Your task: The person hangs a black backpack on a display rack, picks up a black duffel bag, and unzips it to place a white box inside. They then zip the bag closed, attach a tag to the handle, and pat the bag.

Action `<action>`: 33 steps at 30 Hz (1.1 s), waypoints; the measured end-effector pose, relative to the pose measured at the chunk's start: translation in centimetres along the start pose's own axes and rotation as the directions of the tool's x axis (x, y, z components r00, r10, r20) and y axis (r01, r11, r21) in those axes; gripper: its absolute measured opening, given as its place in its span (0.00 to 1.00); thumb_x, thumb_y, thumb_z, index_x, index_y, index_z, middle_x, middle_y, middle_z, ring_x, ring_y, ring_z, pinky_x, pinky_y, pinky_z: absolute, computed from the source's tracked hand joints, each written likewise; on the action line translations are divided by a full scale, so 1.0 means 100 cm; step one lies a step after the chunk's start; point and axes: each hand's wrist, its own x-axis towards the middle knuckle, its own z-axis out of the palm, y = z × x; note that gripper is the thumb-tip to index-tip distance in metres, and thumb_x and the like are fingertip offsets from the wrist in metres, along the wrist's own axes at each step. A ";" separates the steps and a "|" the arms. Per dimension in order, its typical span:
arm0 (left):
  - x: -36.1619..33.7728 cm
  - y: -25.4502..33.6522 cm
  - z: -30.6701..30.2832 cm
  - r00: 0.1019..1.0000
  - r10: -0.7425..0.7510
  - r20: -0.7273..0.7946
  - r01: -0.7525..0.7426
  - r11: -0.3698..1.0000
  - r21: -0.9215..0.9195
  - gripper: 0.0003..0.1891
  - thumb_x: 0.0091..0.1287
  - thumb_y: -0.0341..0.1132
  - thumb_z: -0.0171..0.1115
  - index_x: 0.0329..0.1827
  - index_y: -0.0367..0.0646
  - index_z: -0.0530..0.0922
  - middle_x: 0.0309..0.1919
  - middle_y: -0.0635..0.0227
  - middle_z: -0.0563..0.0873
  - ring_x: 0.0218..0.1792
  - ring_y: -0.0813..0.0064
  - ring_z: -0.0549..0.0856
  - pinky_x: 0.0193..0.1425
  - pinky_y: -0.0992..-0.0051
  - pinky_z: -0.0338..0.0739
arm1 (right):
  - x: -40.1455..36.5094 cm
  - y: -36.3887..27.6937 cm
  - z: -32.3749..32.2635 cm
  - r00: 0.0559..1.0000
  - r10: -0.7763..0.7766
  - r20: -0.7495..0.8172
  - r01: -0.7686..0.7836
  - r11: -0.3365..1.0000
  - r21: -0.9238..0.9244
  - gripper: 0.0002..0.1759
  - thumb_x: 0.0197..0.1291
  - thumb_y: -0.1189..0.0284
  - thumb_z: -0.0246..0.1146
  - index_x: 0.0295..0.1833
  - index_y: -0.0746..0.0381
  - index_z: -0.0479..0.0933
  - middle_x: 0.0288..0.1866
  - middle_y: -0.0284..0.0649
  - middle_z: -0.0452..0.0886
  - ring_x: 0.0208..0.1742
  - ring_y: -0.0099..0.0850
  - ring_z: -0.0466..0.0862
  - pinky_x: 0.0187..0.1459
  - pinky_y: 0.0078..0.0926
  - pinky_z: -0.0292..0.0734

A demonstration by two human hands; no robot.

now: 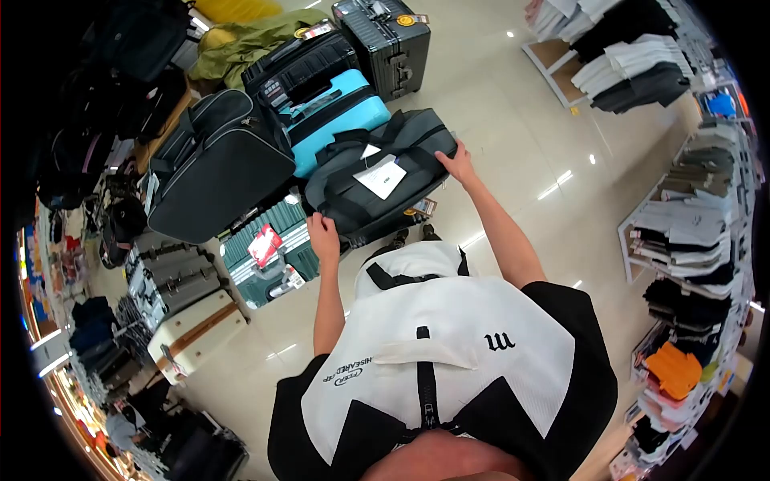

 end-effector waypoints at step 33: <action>0.004 -0.058 0.058 0.819 -0.538 -0.198 0.519 0.843 -0.144 0.25 0.70 0.46 0.46 0.63 0.39 0.72 0.54 0.41 0.80 0.54 0.37 0.78 0.58 0.54 0.72 | 0.004 -0.037 -0.033 0.893 0.106 0.437 -0.202 0.963 0.180 0.47 0.55 0.47 0.65 0.72 0.59 0.53 0.73 0.56 0.59 0.71 0.53 0.63 0.59 0.53 0.73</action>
